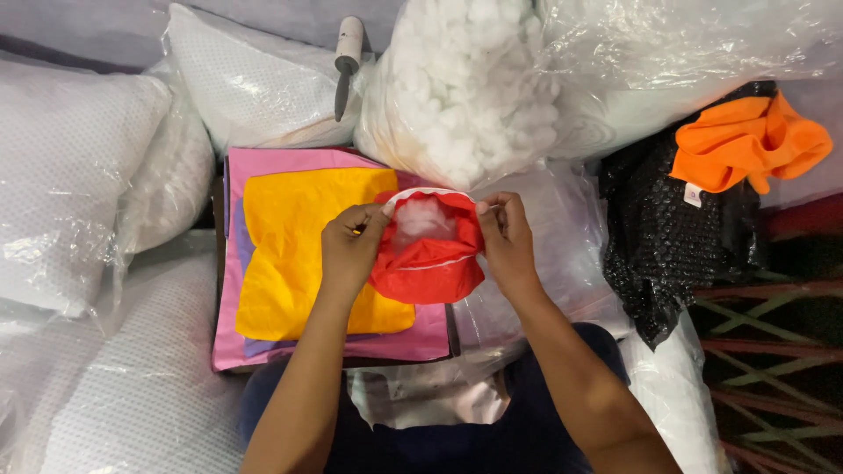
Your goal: Stuffing a small red fabric casing with white fiberfill material
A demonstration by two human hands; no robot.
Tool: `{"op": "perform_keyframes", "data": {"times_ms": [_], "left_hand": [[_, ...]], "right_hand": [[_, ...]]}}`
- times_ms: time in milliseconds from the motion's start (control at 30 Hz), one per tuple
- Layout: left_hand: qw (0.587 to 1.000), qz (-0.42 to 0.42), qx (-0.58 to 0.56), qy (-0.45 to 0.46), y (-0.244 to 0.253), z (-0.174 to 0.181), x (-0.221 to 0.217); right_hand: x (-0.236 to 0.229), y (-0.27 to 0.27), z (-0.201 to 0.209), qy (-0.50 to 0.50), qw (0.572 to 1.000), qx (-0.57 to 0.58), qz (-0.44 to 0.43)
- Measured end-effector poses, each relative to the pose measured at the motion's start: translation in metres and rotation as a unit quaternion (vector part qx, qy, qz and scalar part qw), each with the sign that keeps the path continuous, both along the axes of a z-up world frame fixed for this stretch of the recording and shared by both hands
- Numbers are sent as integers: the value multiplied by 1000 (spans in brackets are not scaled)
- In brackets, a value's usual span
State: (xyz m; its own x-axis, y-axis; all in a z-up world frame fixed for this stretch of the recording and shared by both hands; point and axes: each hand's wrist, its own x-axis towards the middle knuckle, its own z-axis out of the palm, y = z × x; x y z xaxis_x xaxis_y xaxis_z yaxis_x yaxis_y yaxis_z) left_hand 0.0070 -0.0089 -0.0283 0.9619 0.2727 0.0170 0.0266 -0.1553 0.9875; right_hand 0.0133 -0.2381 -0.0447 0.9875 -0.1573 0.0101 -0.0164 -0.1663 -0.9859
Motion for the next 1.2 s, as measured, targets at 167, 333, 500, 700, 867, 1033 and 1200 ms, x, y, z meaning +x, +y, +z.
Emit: {"op": "perform_keyframes", "data": {"times_ms": [167,333,500,700,867,1033,1200], "left_hand": [[998,-23,-53,-16,-5,20,-2],[994,-61,-87,-40,-8,29,-15],[993,-35,61,-92,-11,24,-26],[983,-67,155,-77,-6,-16,-21],[972,-80,191,-112,-9,-45,-13],[986,-84,104,-97,-11,-27,-14],[989,-46,62,-124,-11,-16,-14]], "right_hand": [[0,3,3,71,995,-70,2],[-9,16,38,84,995,-52,0],[-17,18,50,23,984,-175,13],[-4,14,-2,-363,792,-490,36],[5,-5,-35,-303,789,-520,123],[-1,-11,2,-260,816,-488,171],[3,-14,18,-404,811,-415,82]]}}
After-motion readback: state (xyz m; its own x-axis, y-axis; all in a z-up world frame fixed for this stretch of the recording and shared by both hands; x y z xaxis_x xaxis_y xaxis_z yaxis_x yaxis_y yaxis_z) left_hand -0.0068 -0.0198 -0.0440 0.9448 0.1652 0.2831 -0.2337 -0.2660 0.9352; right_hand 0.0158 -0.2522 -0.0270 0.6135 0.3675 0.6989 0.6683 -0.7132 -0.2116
